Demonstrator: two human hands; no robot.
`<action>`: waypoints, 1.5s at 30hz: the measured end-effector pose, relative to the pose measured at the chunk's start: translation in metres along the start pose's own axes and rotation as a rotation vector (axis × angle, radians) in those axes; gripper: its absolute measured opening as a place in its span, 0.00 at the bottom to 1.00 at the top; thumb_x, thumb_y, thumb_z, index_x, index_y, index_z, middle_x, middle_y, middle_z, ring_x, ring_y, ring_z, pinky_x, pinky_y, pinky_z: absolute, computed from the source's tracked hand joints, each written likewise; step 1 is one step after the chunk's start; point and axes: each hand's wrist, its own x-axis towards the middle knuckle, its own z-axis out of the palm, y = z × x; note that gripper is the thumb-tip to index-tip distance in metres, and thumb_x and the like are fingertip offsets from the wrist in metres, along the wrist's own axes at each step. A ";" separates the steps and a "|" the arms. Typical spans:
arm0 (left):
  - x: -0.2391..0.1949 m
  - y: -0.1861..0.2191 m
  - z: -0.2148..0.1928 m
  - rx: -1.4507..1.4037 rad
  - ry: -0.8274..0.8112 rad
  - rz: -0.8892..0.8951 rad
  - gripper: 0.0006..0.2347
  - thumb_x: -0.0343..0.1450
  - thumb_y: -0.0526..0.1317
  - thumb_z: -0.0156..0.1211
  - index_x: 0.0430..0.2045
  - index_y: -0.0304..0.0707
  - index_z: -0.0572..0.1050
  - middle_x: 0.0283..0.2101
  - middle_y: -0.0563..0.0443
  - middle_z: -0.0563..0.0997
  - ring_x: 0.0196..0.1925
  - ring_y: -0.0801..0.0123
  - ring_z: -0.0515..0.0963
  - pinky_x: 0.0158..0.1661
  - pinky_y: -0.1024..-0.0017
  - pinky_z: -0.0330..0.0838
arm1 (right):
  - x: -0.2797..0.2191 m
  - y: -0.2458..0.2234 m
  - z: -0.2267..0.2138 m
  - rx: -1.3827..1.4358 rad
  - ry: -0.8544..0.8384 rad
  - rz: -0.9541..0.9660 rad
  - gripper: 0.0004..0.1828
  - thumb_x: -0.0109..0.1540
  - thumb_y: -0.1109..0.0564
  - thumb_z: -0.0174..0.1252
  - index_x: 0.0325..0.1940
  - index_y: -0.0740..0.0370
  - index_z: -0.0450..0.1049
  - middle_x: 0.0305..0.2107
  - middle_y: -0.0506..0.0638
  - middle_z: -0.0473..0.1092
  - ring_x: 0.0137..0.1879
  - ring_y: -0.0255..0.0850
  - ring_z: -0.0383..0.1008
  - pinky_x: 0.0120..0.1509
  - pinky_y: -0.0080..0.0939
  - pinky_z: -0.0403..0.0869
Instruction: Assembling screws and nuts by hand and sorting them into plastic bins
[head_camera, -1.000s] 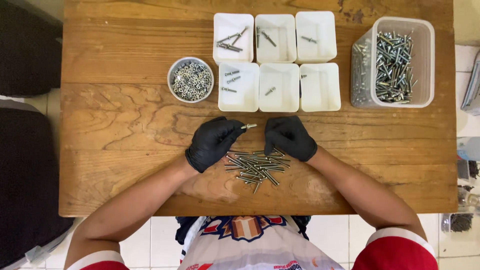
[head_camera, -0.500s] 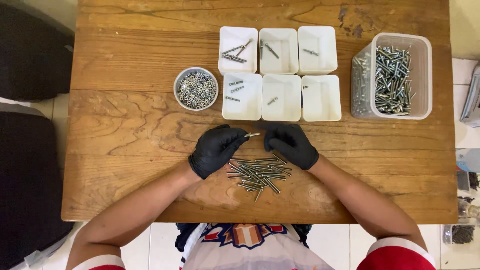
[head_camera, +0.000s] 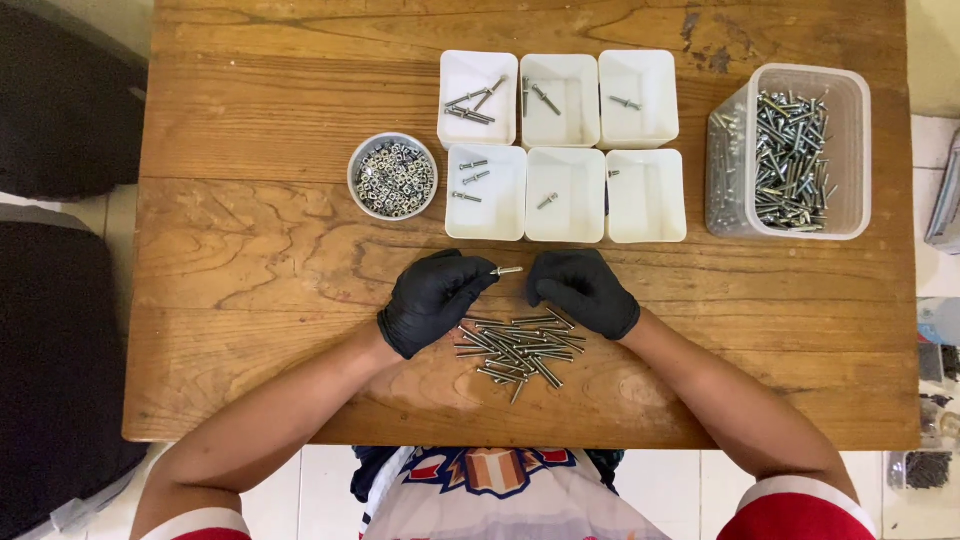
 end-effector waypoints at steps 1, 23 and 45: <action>-0.002 -0.003 0.001 0.000 0.000 -0.001 0.04 0.70 0.32 0.67 0.36 0.37 0.83 0.34 0.40 0.85 0.40 0.46 0.85 0.43 0.59 0.80 | 0.001 -0.008 0.000 0.000 0.000 0.000 0.14 0.69 0.61 0.53 0.33 0.62 0.82 0.27 0.57 0.78 0.33 0.48 0.78 0.44 0.44 0.75; -0.002 -0.005 0.000 -0.072 -0.012 0.025 0.05 0.70 0.32 0.67 0.37 0.39 0.83 0.35 0.42 0.86 0.40 0.46 0.85 0.41 0.59 0.80 | 0.008 -0.020 0.002 0.018 0.041 0.017 0.13 0.68 0.62 0.52 0.56 0.65 0.70 0.26 0.54 0.77 0.32 0.39 0.75 0.42 0.39 0.75; -0.002 -0.005 0.000 0.006 -0.033 0.029 0.03 0.70 0.33 0.67 0.35 0.39 0.83 0.33 0.43 0.86 0.38 0.48 0.85 0.41 0.60 0.80 | 0.000 -0.008 0.000 -0.043 -0.048 -0.060 0.14 0.67 0.54 0.57 0.30 0.57 0.83 0.27 0.49 0.79 0.33 0.45 0.80 0.44 0.40 0.76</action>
